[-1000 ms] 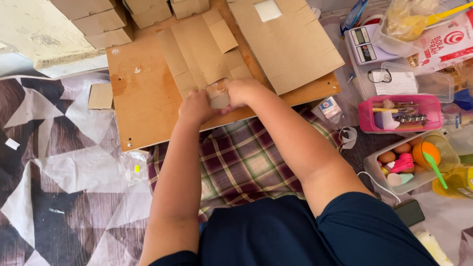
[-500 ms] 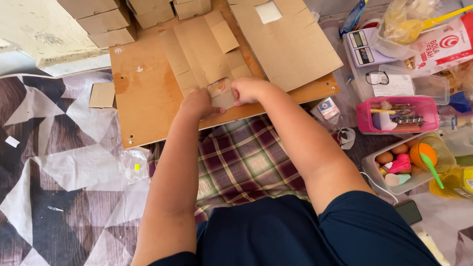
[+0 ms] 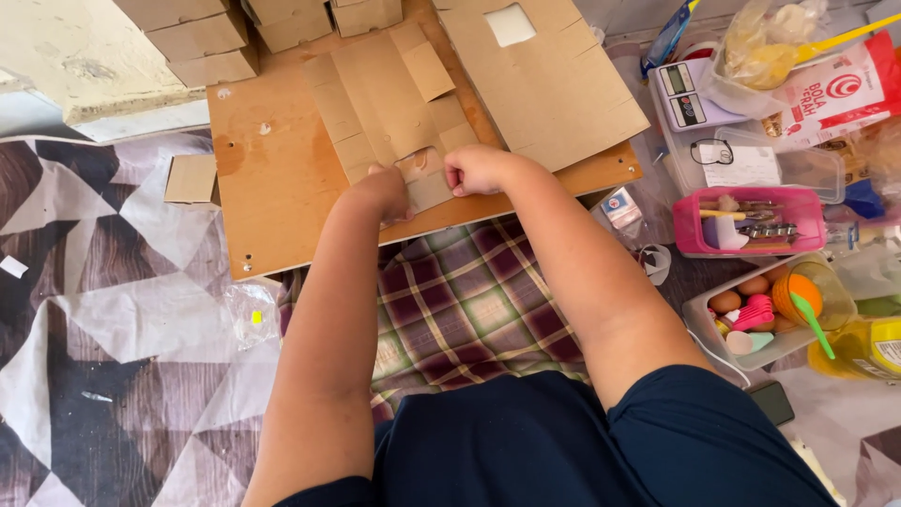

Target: Assembling cardboard pastry boxes by folding them along pre-scored lines.

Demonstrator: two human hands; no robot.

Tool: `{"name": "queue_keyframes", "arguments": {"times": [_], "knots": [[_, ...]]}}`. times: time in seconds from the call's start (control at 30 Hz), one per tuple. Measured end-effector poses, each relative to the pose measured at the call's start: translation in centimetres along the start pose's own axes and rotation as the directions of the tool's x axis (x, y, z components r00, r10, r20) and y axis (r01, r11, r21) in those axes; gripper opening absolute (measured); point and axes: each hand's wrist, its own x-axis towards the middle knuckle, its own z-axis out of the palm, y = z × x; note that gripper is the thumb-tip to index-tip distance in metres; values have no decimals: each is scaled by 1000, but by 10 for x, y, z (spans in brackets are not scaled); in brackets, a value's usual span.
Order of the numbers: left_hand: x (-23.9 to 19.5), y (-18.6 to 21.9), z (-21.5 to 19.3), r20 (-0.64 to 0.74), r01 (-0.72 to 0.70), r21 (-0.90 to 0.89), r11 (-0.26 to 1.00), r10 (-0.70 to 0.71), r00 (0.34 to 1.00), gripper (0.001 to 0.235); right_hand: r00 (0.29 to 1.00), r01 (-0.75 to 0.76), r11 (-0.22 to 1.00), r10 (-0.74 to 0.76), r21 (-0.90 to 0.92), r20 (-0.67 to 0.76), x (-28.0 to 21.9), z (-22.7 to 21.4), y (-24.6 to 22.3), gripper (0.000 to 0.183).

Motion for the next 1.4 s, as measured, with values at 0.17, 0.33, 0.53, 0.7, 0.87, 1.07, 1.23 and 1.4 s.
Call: {"name": "queue_keyframes", "arguments": {"times": [0.17,0.33,0.53,0.7,0.87,1.07,1.23,1.4], "knots": [[-2,2,0,-30,5,0,1000,-5,1000,87,999,-45,993,41,-107,-36,10,9,-8,12],[23,-8,9,-80,17,64,998,-12,997,84,997,10,993,-19,-119,-70,8,6,4,13],[-58,15,-30,-47,-20,-209,978,10,999,61,999,41,993,-39,108,-24,-7,-6,-4,39],[20,3,21,-197,78,62,995,-64,978,103,995,-103,982,101,-159,-21,-9,-7,-36,44],[6,5,16,-175,60,88,994,-44,984,101,997,-67,994,63,-87,-39,1,4,-17,38],[0,2,10,-133,45,46,998,-39,990,97,994,-78,995,73,-61,-83,9,13,-15,26],[20,2,29,-220,76,87,993,-55,974,89,986,-83,993,70,-82,-151,10,23,-10,28],[39,-8,51,-522,91,305,948,87,849,82,924,-76,957,-38,-281,-381,11,29,-21,74]]}}
